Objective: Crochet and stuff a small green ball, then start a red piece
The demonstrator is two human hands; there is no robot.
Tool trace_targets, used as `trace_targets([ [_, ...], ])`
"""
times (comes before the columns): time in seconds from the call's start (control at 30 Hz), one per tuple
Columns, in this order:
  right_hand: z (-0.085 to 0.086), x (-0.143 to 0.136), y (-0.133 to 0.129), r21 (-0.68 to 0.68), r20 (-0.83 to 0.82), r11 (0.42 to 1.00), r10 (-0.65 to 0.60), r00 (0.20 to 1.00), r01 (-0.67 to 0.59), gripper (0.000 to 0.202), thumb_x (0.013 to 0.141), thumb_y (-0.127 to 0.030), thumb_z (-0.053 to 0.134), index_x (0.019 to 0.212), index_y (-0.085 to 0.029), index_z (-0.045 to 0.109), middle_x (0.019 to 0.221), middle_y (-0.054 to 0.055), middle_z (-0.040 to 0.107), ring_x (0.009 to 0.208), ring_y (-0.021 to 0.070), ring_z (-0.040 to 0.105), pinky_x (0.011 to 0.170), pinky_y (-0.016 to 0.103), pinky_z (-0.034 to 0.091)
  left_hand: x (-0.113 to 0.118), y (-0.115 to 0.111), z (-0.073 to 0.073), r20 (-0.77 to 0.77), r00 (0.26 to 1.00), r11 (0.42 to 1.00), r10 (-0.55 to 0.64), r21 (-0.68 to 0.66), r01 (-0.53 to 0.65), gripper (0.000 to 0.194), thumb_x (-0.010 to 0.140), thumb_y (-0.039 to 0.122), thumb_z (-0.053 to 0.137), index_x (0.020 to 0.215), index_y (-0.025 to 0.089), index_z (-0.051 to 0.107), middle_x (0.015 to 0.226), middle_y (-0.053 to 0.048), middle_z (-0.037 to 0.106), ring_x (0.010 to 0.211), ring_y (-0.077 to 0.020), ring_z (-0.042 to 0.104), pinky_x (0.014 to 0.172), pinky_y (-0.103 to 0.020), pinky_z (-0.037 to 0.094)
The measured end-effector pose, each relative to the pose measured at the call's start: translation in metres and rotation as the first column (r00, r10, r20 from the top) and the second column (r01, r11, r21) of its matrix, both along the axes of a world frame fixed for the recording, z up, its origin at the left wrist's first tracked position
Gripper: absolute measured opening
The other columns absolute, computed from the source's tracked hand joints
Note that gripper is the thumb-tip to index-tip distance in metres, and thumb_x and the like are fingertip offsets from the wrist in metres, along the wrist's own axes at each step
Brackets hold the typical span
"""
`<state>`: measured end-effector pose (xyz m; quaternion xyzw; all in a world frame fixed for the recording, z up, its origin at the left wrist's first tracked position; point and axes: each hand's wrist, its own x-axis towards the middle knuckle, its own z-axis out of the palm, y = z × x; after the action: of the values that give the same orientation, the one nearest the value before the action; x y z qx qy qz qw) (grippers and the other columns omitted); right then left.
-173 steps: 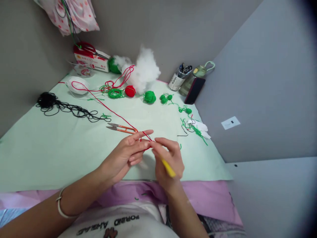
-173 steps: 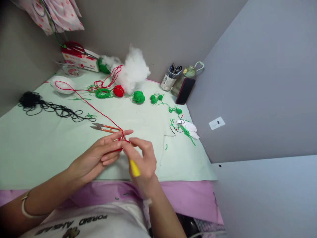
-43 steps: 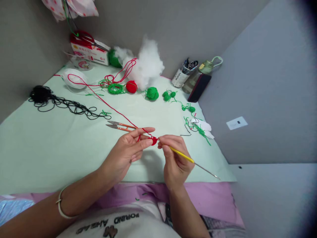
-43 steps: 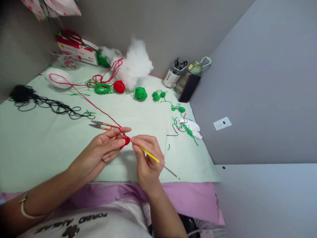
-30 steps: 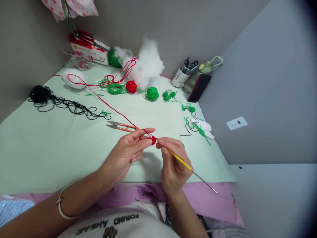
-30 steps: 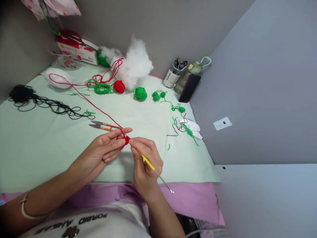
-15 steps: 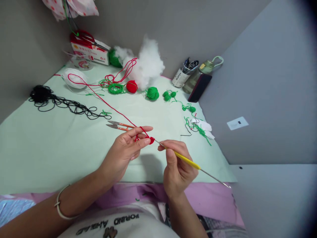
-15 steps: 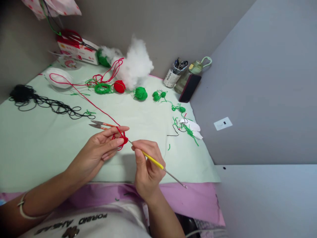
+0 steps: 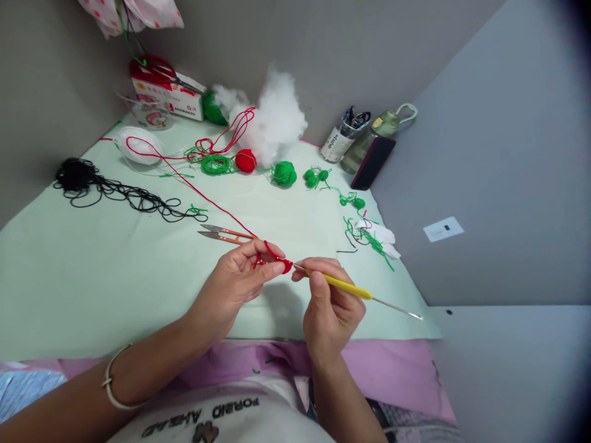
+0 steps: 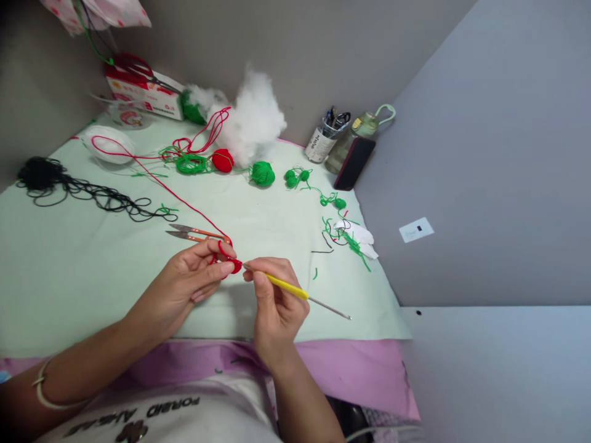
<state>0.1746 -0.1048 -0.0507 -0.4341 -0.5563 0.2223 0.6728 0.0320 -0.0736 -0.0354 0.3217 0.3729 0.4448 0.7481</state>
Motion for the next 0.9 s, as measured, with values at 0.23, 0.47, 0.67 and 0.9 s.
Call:
trace_targets([
  [0.23, -0.001, 0.002, 0.002, 0.030, 0.018, 1.000, -0.009, 1.000, 0.009, 0.022, 0.099, -0.012, 0.059, 0.101, -0.024, 0.077, 0.083, 0.001, 0.072, 0.071, 0.0147, 0.067, 0.063, 0.031, 0.055, -0.001, -0.004, 0.000, -0.009, 1.000, 1.000, -0.008, -0.019, 0.008, 0.034, 0.080, 0.033, 0.086, 0.112, 0.024, 0.078, 0.082, 0.003, 0.059, 0.049, -0.0004, 0.029, 0.044, -0.021, 0.017],
  [0.47, -0.012, 0.004, 0.000, 0.218, 0.505, 0.975, -0.142, 0.851, 0.034, 0.037, 0.093, -0.004, 0.064, 0.120, -0.026, 0.075, 0.107, 0.008, 0.071, 0.095, 0.0184, 0.070, 0.077, 0.033, 0.060, 0.004, -0.009, -0.005, 0.069, 0.998, 0.998, 0.004, -0.069, 0.001, 0.051, 0.080, 0.033, 0.086, 0.128, 0.021, 0.073, 0.073, 0.004, 0.056, 0.050, -0.0021, 0.026, 0.044, -0.021, 0.017],
  [0.67, -0.005, 0.005, 0.002, 0.079, 0.311, 0.996, -0.068, 0.948, 0.045, 0.027, 0.095, -0.008, 0.062, 0.109, -0.027, 0.077, 0.092, 0.004, 0.072, 0.086, 0.0175, 0.070, 0.070, 0.033, 0.059, 0.002, -0.007, 0.000, 0.090, 0.996, 0.997, 0.019, -0.080, -0.011, 0.046, 0.079, 0.028, 0.087, 0.122, 0.020, 0.075, 0.073, 0.005, 0.059, 0.049, -0.0010, 0.026, 0.044, -0.020, 0.018],
  [0.9, 0.001, 0.002, 0.001, 0.039, 0.113, 0.998, -0.051, 0.992, 0.047, 0.020, 0.099, -0.015, 0.059, 0.100, -0.024, 0.076, 0.083, 0.003, 0.072, 0.073, 0.0171, 0.068, 0.062, 0.034, 0.057, -0.002, -0.005, 0.002, 0.057, 0.993, 0.994, 0.104, -0.042, -0.102, 0.032, 0.081, 0.029, 0.086, 0.112, 0.021, 0.080, 0.073, 0.005, 0.055, 0.049, 0.0000, 0.026, 0.046, -0.019, 0.019],
])
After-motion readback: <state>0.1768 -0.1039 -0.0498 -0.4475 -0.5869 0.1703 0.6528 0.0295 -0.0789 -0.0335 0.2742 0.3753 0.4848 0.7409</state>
